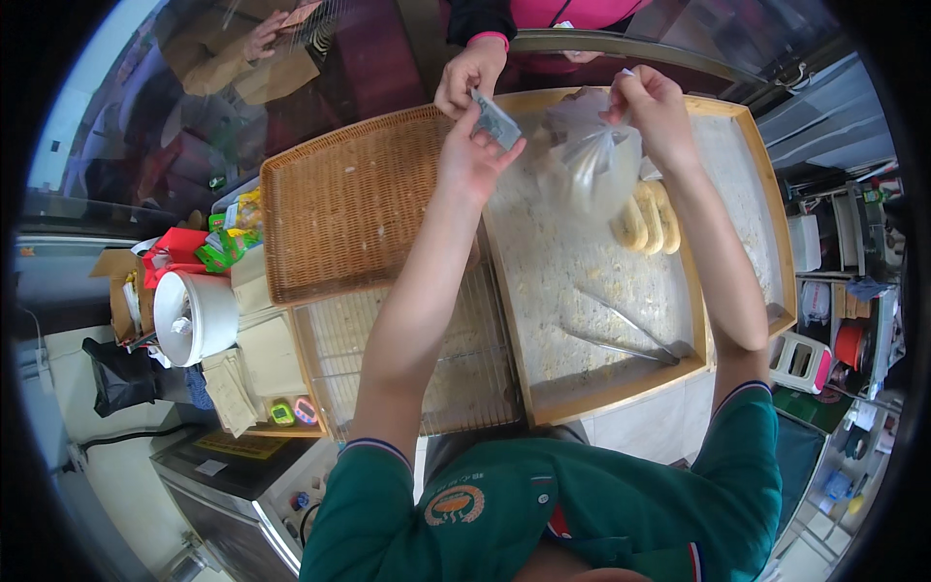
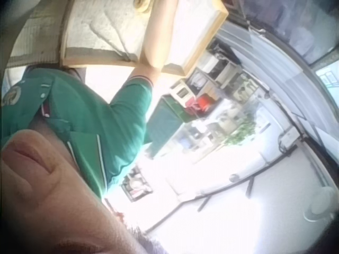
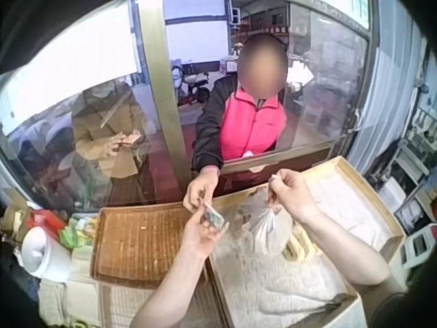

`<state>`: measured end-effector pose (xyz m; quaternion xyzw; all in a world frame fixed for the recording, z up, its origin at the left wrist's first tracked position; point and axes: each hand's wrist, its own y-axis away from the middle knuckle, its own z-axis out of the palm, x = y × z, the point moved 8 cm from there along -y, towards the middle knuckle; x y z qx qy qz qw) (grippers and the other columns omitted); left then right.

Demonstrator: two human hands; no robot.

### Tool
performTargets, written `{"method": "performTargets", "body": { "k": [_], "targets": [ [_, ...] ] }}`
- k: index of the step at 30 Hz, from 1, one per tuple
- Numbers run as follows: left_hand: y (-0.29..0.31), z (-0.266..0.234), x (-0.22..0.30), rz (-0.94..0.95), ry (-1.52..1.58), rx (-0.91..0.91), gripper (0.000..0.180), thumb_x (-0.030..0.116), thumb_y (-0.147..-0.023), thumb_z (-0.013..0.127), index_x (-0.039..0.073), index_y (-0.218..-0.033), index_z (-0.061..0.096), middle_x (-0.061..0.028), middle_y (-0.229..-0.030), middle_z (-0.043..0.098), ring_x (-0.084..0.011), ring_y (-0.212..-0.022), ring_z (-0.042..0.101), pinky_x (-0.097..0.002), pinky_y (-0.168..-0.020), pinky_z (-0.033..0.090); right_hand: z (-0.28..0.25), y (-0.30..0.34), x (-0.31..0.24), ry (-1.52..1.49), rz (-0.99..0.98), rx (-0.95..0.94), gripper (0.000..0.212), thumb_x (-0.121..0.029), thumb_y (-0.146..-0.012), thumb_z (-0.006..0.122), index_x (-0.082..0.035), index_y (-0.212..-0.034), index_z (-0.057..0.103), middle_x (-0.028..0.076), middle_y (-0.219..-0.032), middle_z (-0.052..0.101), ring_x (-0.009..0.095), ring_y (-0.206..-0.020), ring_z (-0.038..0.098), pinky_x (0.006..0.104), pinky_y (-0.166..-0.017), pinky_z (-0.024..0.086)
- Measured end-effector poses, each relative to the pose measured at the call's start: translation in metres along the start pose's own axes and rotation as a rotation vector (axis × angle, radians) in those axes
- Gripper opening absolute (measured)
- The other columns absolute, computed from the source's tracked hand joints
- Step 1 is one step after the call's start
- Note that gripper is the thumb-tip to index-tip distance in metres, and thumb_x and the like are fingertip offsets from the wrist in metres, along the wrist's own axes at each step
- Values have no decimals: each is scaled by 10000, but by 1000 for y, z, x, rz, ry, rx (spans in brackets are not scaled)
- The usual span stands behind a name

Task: The person uses tongs to pick up round buns from a wooden tray, places them into paper and plastic bags, and hands the bags to customers. The person also handles cash, places it in a container, and later moves trays of dough balls and a container of filling on a stainless steel table.

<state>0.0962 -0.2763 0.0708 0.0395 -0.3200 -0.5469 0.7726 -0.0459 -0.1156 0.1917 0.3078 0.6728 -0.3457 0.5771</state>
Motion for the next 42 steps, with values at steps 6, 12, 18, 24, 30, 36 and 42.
{"method": "performTargets", "body": {
  "k": [6, 12, 18, 24, 30, 36, 42],
  "targets": [
    [0, -13, -1, 5, -18, -29, 251, 229, -987, 554, 77, -1183, 511, -40, -1147, 578, -176, -1064, 551, -405, -943, 460, 23, -49, 67, 256, -5, -68, 292, -192, -950, 586, -14, -720, 553, 40, -623, 596, 118, -552, 599, 273, -563, 480],
    [15, -29, 4, 24, -119, -5, 211, 225, -979, 579, 96, -1144, 553, -2, -1049, 620, -138, -963, 584, -323, -823, 487, 56, -86, 85, 398, -120, -150, 270, -227, -940, 612, 1, -796, 602, 74, -631, 626, 146, -541, 632, 289, -559, 493],
    [52, -39, 19, 69, -168, -40, 216, 220, -989, 561, 121, -1181, 557, -13, -1084, 646, -139, -950, 619, -325, -786, 503, 59, -106, 106, 524, -157, -151, 201, -198, -937, 615, 1, -923, 637, 70, -709, 653, 138, -597, 640, 287, -575, 508],
    [104, -72, 46, 223, -54, -109, 250, 155, -975, 564, 94, -1217, 544, -57, -1136, 652, -195, -1041, 646, -396, -871, 541, 33, -121, 141, 665, -280, -96, 280, -299, -913, 659, -34, -1003, 684, 68, -702, 669, 131, -617, 629, 308, -603, 496],
    [149, -118, 100, 334, 20, -77, 249, 72, -961, 506, 63, -1207, 544, -76, -1129, 653, -202, -1034, 646, -394, -902, 530, -4, -155, 197, 244, -83, -112, 284, -208, -950, 647, 2, -1140, 631, 25, -921, 658, 108, -764, 633, 229, -672, 522],
    [202, -182, 174, 442, -7, -51, 227, 190, -1001, 530, 49, -1173, 575, -58, -1085, 665, -163, -972, 655, -350, -849, 542, -35, -160, 200, 227, -54, 34, 232, -230, -955, 639, -34, -1072, 676, 2, -921, 666, 66, -786, 578, 187, -656, 433],
    [271, -278, 270, 470, -127, 45, 229, 203, -989, 559, 36, -1136, 610, -34, -1010, 683, -108, -873, 657, -287, -721, 549, 189, -6, 16, 562, -429, 130, 336, -224, -961, 618, 33, -1177, 633, 97, -1154, 670, 181, -1047, 616, 299, -939, 466]
  ]
}}
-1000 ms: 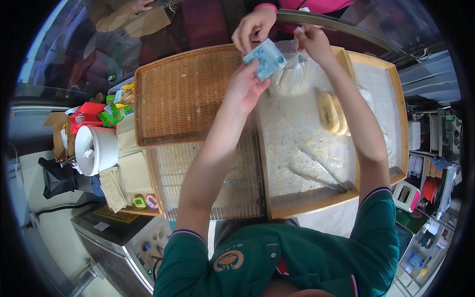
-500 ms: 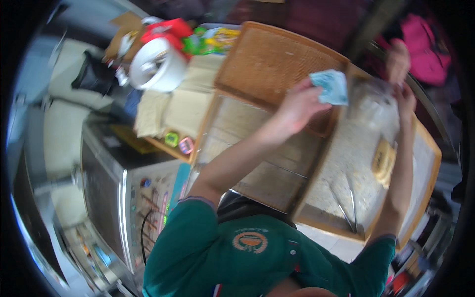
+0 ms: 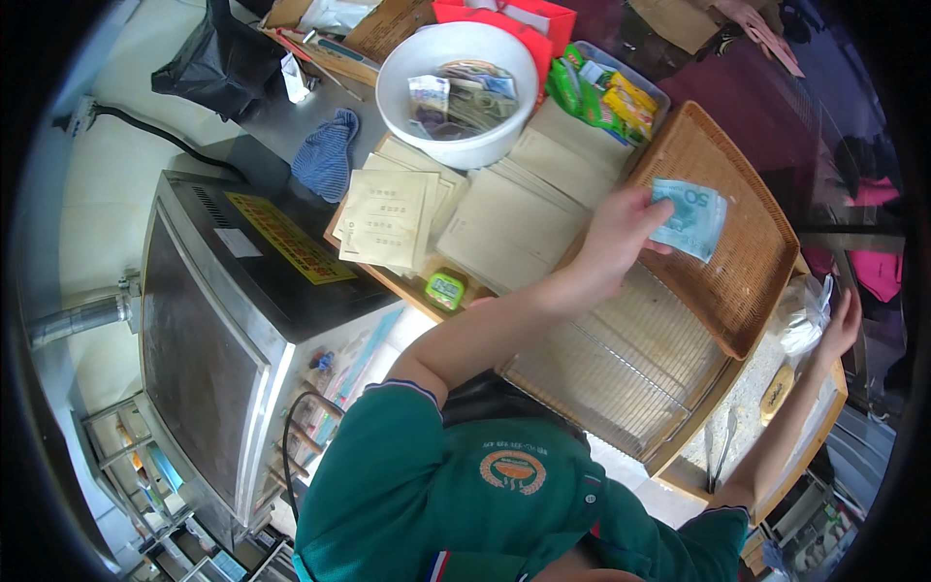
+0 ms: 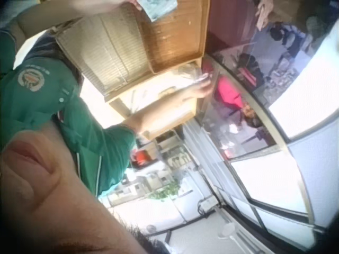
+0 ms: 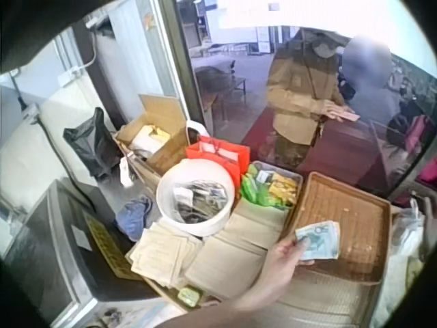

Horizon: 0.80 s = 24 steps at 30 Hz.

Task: The person uses tongs to pick up round buns from a wooden tray, places them into paper and plastic bags, and hands the bags to customers. The person also handles cash, places it in a container, and later moves trays of dough balls and a container of filling on a stainless steel table.

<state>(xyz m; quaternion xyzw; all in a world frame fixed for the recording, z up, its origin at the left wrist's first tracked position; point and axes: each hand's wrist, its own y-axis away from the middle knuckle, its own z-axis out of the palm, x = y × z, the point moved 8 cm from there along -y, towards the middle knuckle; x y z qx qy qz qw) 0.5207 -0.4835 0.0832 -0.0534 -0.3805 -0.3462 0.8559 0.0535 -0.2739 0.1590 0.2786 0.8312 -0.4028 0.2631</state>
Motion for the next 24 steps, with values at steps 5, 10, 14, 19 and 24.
{"method": "performTargets", "body": {
  "k": [5, 10, 14, 19, 24],
  "targets": [
    [12, -69, 62, 110, -195, 14, 234, 211, -998, 548, 32, -1132, 619, -25, -1001, 679, -79, -854, 633, -260, -697, 528, 220, 158, -302, -426, -25, -989, 281, -193, -940, 617, -8, -1147, 660, 94, -1061, 671, 155, -983, 608, 314, -886, 480],
    [34, -135, 116, 335, -289, 162, 530, 231, -953, 603, 4, -1390, 407, -104, -1194, 593, -152, -1029, 591, -289, -858, 486, 336, 212, -398, -666, 314, -1175, 190, 12, -886, 650, 17, -1070, 699, 51, -953, 704, 103, -829, 642, 240, -767, 520],
    [76, -154, 157, 606, -594, 172, 917, 169, -844, 711, 11, -1536, 130, -191, -1433, 422, -257, -1283, 465, -373, -1070, 363, 383, 255, -414, -852, 554, -1173, 182, -53, -878, 697, 24, -1043, 693, 43, -949, 701, 99, -857, 643, 253, -772, 530],
    [79, -188, 163, 246, -267, 95, 777, 20, -879, 575, 12, -1533, 155, -194, -1448, 429, -233, -1308, 449, -353, -1065, 373, 408, 301, -425, -1009, 931, -1228, 250, -228, -949, 633, 2, -1027, 690, 49, -936, 699, 100, -865, 645, 259, -738, 525],
    [57, -203, 180, 192, 195, 171, 623, 104, -929, 481, 0, -1497, 246, -232, -1430, 436, -304, -1308, 464, -432, -1096, 358, 430, 302, -444, -904, 957, -1378, 291, -280, -973, 598, -6, -981, 696, 24, -849, 698, 103, -779, 657, 251, -688, 519]
  ]
}}
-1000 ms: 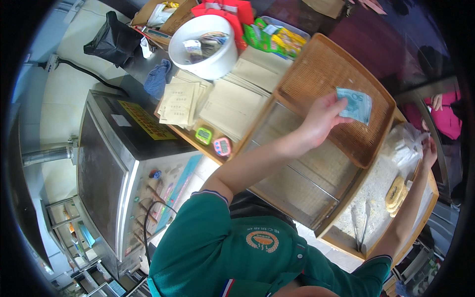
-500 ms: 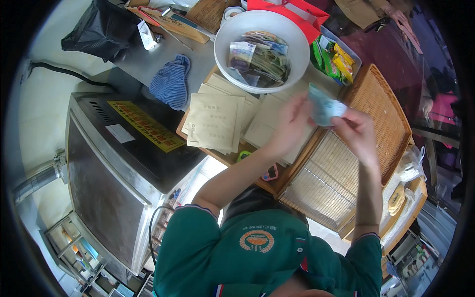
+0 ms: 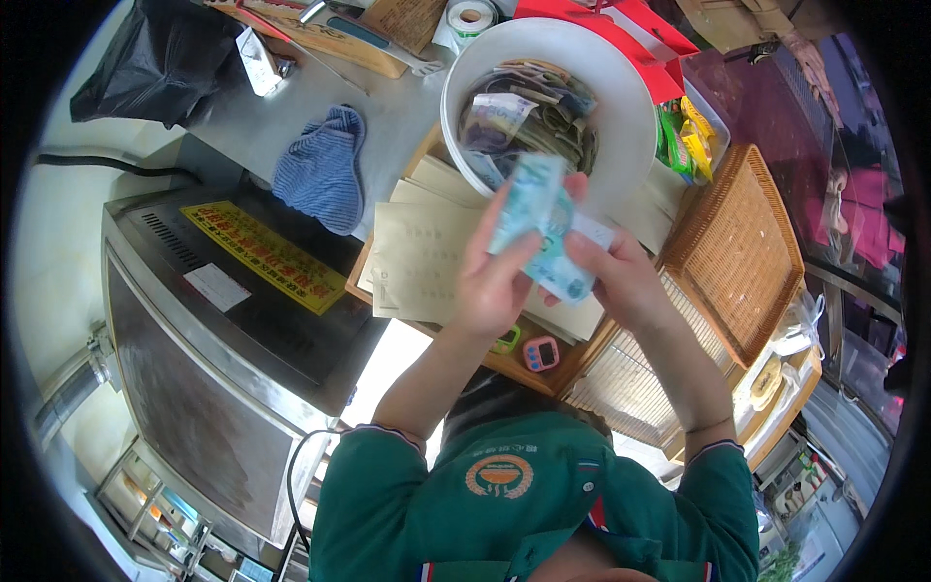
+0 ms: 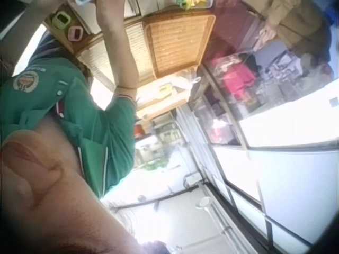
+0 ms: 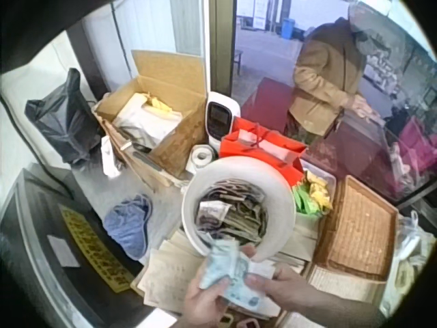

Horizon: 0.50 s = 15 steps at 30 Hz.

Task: The person uses tongs to pick up round buns from a wooden tray, places them into paper and plastic bags, and hands the bags to customers. The person also handles cash, places it in a container, and later moves trays of dough balls and a container of filling on a stainless steel table.

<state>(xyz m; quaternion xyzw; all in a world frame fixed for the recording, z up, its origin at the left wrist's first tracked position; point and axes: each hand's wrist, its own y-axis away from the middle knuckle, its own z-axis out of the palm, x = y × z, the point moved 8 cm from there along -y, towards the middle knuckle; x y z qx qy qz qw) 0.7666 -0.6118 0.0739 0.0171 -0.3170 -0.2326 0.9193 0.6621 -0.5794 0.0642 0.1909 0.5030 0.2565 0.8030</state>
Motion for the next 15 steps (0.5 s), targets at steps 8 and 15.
{"method": "performTargets", "body": {
  "k": [8, 15],
  "targets": [
    [-28, -37, 84, 498, -52, 251, 282, 285, -1036, 423, 30, -1122, 506, -121, -1012, 603, -242, -920, 600, -419, -899, 476, 11, -63, -125, 1376, -758, 124, 169, -156, -873, 640, 4, -871, 693, 187, -783, 685, 262, -708, 686, 357, -647, 535],
    [-70, -32, 87, 375, 341, 48, 85, 175, -989, 465, 96, -969, 490, 15, -691, 388, -86, -543, 322, -226, -465, 279, -22, -186, -115, 1912, -644, 288, 178, 42, -803, 531, -8, -914, 661, 205, -929, 678, 367, -910, 655, 437, -802, 526]
  ]
}}
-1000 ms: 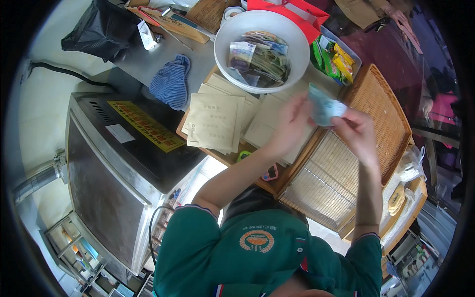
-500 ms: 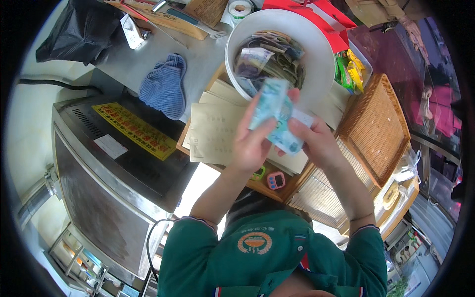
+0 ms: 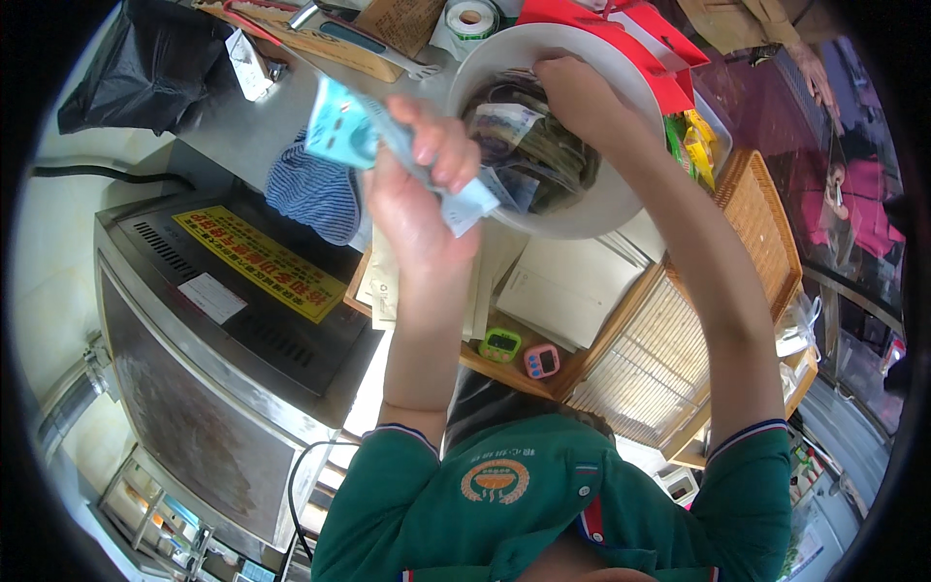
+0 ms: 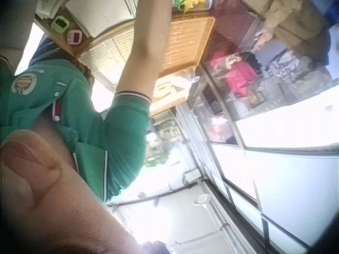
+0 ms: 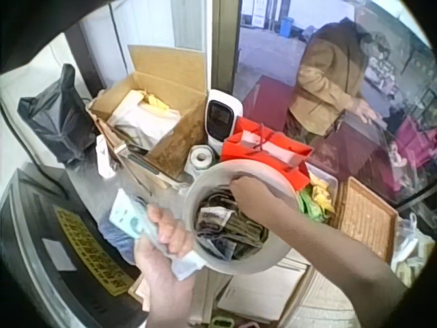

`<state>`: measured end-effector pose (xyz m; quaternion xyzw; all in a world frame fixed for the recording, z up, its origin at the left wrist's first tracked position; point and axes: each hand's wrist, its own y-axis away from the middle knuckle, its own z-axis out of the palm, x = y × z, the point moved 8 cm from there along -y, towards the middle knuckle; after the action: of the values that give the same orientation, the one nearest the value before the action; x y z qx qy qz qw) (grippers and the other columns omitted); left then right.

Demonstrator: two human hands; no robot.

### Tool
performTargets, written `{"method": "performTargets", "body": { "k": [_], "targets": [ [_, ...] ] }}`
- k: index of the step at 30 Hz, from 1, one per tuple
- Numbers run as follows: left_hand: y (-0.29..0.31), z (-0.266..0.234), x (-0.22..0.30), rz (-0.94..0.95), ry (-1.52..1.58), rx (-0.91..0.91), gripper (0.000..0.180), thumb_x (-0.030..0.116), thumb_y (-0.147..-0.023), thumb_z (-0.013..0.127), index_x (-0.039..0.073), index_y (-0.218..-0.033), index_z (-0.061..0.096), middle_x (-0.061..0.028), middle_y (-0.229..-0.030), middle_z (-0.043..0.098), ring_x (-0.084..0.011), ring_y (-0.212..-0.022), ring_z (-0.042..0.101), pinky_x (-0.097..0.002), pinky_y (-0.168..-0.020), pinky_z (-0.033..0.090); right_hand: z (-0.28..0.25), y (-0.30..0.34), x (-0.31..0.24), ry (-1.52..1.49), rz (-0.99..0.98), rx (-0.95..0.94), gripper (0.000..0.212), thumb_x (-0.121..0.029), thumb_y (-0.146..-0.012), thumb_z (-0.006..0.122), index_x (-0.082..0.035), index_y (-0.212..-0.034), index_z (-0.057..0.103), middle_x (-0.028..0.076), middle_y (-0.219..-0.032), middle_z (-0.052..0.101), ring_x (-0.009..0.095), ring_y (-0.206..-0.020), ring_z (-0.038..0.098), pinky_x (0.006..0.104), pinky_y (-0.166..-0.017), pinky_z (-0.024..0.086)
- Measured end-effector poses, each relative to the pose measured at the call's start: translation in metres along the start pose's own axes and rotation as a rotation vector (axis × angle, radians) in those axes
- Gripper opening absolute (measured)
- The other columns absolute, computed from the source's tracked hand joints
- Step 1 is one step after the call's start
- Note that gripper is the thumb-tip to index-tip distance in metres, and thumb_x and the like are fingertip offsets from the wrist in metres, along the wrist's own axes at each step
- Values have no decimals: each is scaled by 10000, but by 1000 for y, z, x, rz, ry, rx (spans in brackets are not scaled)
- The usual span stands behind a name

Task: The person uses tongs to pick up round buns from a wooden tray, places them into paper and plastic bags, and hands the bags to customers. The person also handles cash, places it in a container, and later moves trays of dough balls and a container of filling on a stainless steel table.

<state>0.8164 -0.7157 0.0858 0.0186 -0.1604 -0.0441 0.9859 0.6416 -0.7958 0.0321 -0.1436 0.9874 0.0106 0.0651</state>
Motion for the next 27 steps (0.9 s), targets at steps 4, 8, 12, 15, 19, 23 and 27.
{"method": "performTargets", "body": {
  "k": [4, 8, 12, 15, 19, 23, 27],
  "targets": [
    [-5, -4, -13, -65, 19, -60, 86, 158, -987, 428, 105, -955, 487, 17, -688, 380, -86, -531, 284, -234, -463, 259, 29, -4, 7, -19, 123, -130, 150, -3, -779, 580, -5, -909, 656, 208, -937, 679, 364, -917, 659, 440, -802, 528],
    [-2, -2, -11, -52, 41, -74, 133, 205, -1012, 418, 103, -973, 494, 6, -702, 388, -101, -554, 318, -243, -494, 290, 22, -5, 12, 75, 165, -124, 131, -54, -772, 612, -12, -879, 677, 194, -925, 681, 356, -902, 661, 442, -796, 527],
    [3, -10, -11, 18, -75, 137, 212, 256, -1032, 412, 67, -1033, 507, -39, -766, 478, -150, -606, 426, -281, -567, 386, -5, 5, -1, 59, 55, -23, 106, -100, -777, 637, -21, -828, 685, 174, -887, 681, 360, -819, 654, 434, -756, 535],
    [6, -7, -14, 68, -280, 163, 290, 252, -1030, 438, 3, -1159, 512, -133, -940, 596, -223, -799, 583, -357, -733, 499, -52, 20, -18, -21, -79, 147, 132, -123, -800, 631, -27, -862, 697, 150, -848, 696, 313, -764, 679, 405, -706, 546],
    [3, 12, -30, -17, -732, -36, 507, 169, -935, 618, -46, -1346, 414, -208, -1229, 551, -251, -1074, 593, -375, -915, 489, -121, 24, -7, -282, 149, 157, 75, -69, -801, 662, -16, -854, 674, 95, -818, 668, 186, -667, 661, 309, -652, 532],
    [-1, 45, -22, 196, -1254, -267, 947, 90, -777, 781, -59, -1496, 183, -229, -1516, 314, -269, -1389, 352, -397, -1142, 259, -207, 27, -20, -743, 79, 491, 241, 13, -855, 579, 88, -1079, 627, 144, -831, 686, 123, -700, 669, 229, -553, 530],
    [-10, 60, -6, 193, -734, -306, 803, 104, -854, 710, -46, -1490, 243, -193, -1493, 382, -246, -1391, 363, -411, -1162, 238, -206, 40, -44, -910, 137, 324, 243, -38, -856, 627, 66, -1076, 632, 110, -812, 690, 139, -677, 660, 249, -568, 527]
  ]
}}
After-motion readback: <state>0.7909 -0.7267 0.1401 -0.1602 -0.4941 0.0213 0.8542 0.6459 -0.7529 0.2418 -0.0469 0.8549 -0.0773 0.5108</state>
